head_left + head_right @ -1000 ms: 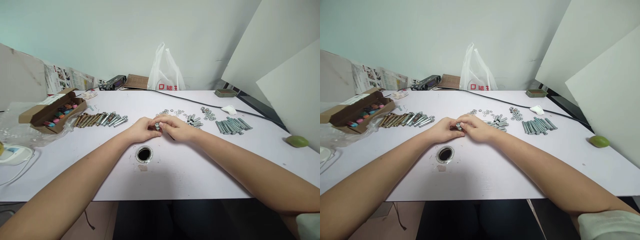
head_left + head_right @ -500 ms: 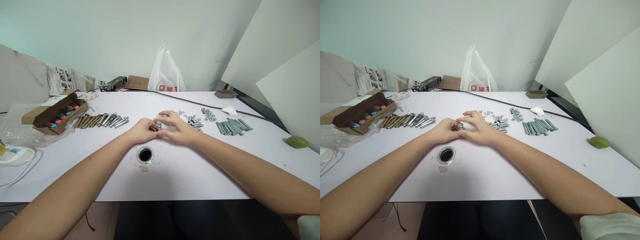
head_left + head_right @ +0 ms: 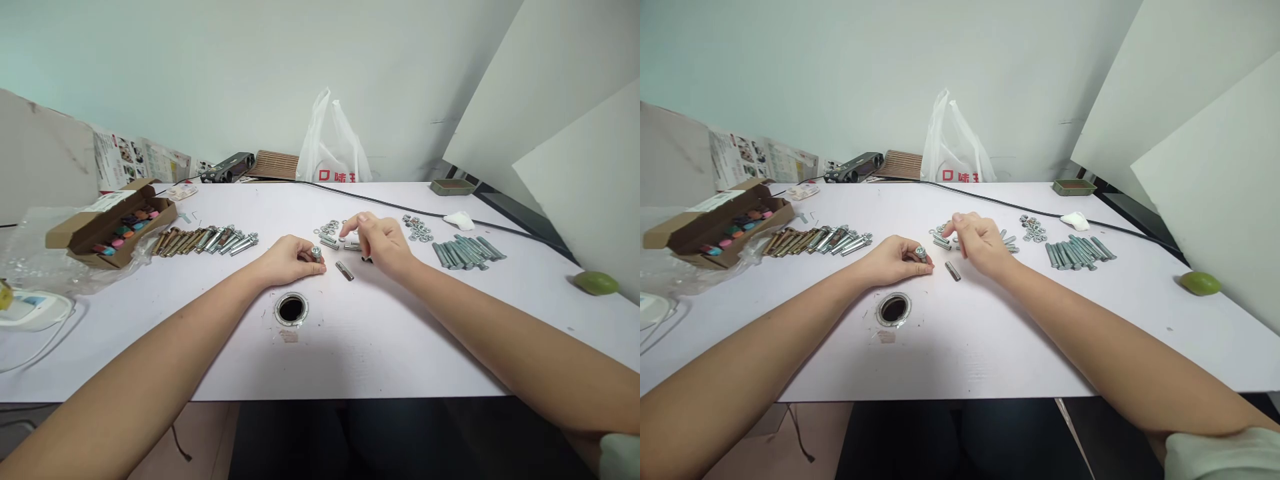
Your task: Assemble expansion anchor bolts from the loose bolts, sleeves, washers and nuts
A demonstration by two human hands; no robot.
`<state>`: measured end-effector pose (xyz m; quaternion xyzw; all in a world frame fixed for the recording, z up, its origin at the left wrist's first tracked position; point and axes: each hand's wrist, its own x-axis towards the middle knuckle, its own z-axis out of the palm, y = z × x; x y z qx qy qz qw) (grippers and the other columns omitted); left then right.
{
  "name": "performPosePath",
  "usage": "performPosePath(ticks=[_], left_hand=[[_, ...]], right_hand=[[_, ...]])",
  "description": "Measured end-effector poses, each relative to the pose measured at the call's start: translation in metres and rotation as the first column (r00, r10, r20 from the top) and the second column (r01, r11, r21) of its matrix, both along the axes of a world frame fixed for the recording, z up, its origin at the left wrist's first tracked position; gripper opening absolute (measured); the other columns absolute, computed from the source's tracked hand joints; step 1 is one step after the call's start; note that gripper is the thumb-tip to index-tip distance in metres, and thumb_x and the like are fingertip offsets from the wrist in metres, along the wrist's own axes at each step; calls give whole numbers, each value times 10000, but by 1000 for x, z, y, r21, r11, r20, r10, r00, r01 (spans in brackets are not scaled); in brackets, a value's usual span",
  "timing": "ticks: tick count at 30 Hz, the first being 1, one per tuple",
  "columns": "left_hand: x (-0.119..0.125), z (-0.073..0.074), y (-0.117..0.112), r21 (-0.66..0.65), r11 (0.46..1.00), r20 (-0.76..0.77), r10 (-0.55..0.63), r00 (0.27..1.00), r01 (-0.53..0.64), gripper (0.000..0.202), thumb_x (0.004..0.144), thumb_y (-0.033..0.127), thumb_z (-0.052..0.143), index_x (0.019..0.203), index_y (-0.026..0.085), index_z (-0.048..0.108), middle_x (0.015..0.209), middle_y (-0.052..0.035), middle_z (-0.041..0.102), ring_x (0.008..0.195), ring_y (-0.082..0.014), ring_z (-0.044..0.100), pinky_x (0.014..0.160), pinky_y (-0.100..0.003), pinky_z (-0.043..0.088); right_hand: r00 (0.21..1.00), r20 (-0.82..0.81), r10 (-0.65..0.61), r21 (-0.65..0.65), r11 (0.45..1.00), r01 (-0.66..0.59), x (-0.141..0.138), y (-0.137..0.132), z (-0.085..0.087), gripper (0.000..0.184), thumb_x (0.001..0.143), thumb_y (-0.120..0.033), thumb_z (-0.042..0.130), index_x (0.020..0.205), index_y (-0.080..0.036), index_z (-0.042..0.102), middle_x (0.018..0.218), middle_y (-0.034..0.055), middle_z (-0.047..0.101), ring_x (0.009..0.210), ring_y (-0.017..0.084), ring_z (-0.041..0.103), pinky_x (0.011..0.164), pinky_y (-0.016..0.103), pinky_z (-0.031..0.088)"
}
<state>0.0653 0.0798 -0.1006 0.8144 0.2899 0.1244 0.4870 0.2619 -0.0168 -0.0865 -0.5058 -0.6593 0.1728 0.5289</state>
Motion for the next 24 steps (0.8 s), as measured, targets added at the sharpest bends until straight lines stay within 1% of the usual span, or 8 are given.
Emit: performPosePath(ticks=[2,4,7,9,12,18,21,24], left_hand=[[0,1,0,-2,1000,-6,-5,1000,5,293,706,387,776,875,154,722,748,-29,715,670,-114,615,596,-216,437],[0,2,-1,8,1000,-2,-2,1000,2,285,701,390,778,845,151,717,741,-26,713,669,-115,614,596,-218,438],[0,4,-1,30,1000,7,-1,1000,0,292,700,407,772,832,153,717,728,-22,710,665,-123,612,599,-226,441],[1,3,0,33,999,7,-2,1000,1,293,697,412,770,835,158,723,725,-21,710,665,-126,613,604,-230,444],[2,2,0,16,1000,-2,7,1000,-7,296,695,417,769,848,166,727,732,-21,709,669,-126,615,616,-235,451],[-8,19,1,118,984,-24,140,990,-136,353,687,490,758,818,163,734,794,-44,732,745,-159,644,670,-255,460],[-28,36,14,247,901,-28,375,927,-357,415,678,571,735,784,171,704,751,-28,710,669,-143,597,617,-256,411],[-57,49,40,476,666,-23,663,748,-575,427,676,611,700,719,189,653,660,-18,649,598,-150,533,587,-285,370]], right_hand=[[1000,-24,-6,13,1000,6,2,-1,2,643,963,-607,405,487,-196,537,761,69,679,908,202,635,928,380,452],[996,62,63,-27,998,-61,0,1,0,522,971,-584,412,784,-199,711,971,76,712,1010,211,623,975,404,432],[950,255,180,-137,979,-148,-4,2,-5,522,987,-583,363,1036,-216,731,1308,109,610,1289,255,482,1087,488,324],[946,275,171,-121,982,-143,-4,1,-8,574,990,-585,349,823,-202,743,1288,110,618,1274,259,487,1087,490,314],[988,142,62,30,997,-67,3,-5,-7,649,1008,-518,362,493,-190,582,905,81,709,974,197,613,972,407,409],[932,322,-167,195,975,107,35,-14,15,425,938,-359,526,551,-213,622,726,37,678,834,191,612,856,366,441],[844,391,-367,133,930,343,58,-15,29,339,882,-339,554,578,-212,635,744,44,679,787,204,600,811,372,441],[800,372,-471,-94,838,537,78,-17,37,346,869,-392,536,598,-202,635,714,51,657,637,182,546,649,346,429]])
